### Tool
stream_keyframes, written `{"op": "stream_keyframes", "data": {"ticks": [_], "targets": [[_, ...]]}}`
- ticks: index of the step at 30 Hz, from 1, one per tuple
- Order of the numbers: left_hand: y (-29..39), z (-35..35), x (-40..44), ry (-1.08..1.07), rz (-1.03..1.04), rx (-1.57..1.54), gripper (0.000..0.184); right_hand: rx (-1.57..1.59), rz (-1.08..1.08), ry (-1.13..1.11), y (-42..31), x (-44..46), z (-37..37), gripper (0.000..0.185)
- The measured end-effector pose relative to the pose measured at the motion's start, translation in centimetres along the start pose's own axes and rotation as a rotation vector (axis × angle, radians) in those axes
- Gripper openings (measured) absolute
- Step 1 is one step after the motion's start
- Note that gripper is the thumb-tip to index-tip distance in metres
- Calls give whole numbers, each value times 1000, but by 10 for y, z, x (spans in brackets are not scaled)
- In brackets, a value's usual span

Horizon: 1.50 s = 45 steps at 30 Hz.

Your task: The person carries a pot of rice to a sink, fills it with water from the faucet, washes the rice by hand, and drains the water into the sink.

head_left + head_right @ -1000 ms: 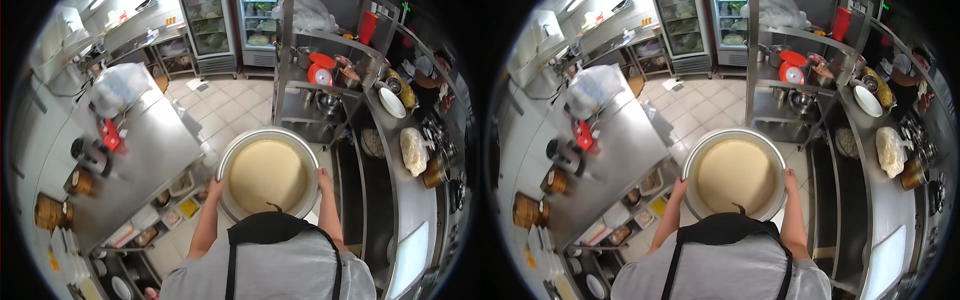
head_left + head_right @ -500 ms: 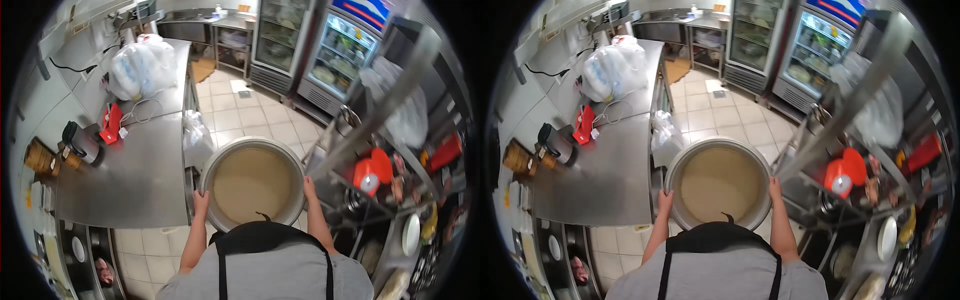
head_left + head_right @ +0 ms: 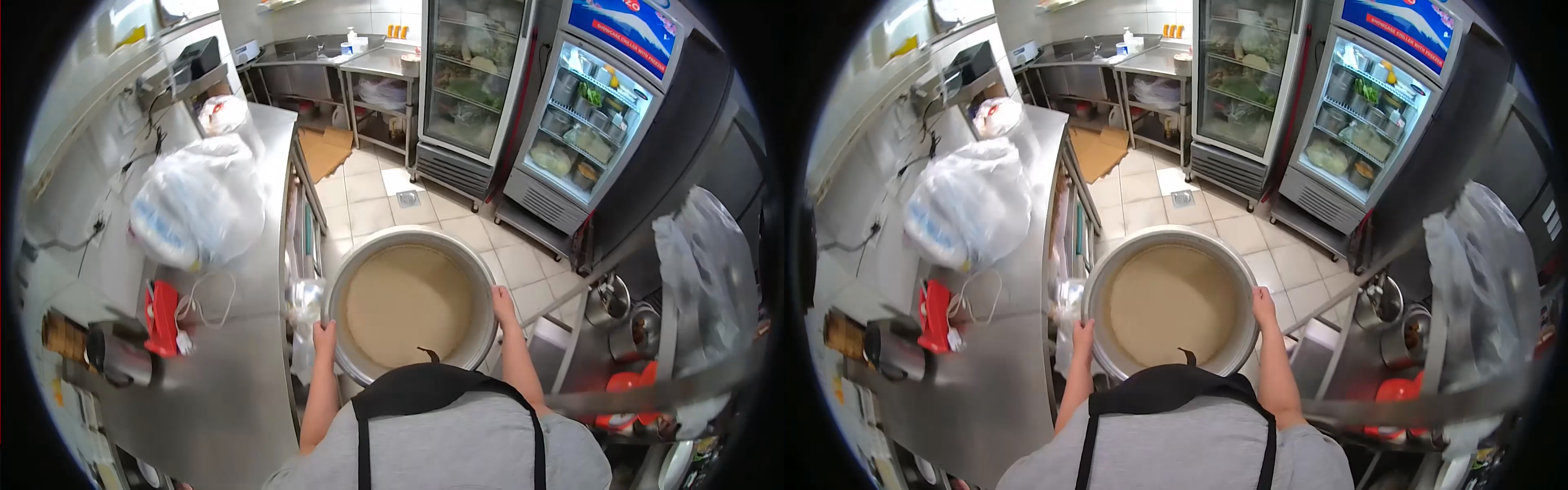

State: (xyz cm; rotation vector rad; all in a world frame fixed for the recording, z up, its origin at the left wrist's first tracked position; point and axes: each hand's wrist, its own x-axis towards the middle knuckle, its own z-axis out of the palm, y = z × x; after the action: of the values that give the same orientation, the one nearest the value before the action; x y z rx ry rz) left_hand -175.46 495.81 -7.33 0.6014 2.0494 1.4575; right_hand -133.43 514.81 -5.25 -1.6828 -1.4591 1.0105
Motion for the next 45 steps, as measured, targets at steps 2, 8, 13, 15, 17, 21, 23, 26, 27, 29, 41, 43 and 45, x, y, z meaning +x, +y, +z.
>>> {"op": "stream_keyframes", "data": {"ticks": [2, 8, 13, 15, 17, 21, 23, 26, 27, 29, 41, 43, 45], "targets": [[17, 30, 36, 6, 28, 28, 34, 9, 13, 22, -11, 48, 12, 36], [49, 110, 140, 35, -116, 24, 32, -64, -71, -63, -57, 205, 45, 34], [99, 145, 214, 40, -147, 65, 39, -177, -87, -157, -119, 341, 90, 35], [102, 156, 242, 98, -188, 20, 42, -142, -93, -195, -135, 383, 117, 34], [109, 171, 276, 121, -185, -72, 45, -115, -135, -212, -158, 433, 148, 33], [105, 196, 375, 169, -211, -114, 46, -97, -172, -219, -179, 520, 215, 33], [117, 208, 442, 127, -188, -80, 46, -94, -174, -213, -200, 574, 245, 32], [162, 225, 524, 84, -167, 12, 45, -100, -170, -191, -245, 631, 271, 32], [177, 234, 548, 112, -112, 60, 42, -97, -179, -172, -252, 647, 280, 31], [199, 252, 595, 62, -104, -28, 39, -67, -196, -144, -258, 682, 296, 32], [258, 330, 819, 207, -218, -64, 33, -154, -210, -365, -399, 944, 449, 33], [248, 341, 865, 259, -117, -154, 31, -190, -264, -392, -416, 1003, 496, 31], [269, 338, 887, 341, -191, -145, 31, -215, -250, -466, -432, 1028, 537, 30]]}}
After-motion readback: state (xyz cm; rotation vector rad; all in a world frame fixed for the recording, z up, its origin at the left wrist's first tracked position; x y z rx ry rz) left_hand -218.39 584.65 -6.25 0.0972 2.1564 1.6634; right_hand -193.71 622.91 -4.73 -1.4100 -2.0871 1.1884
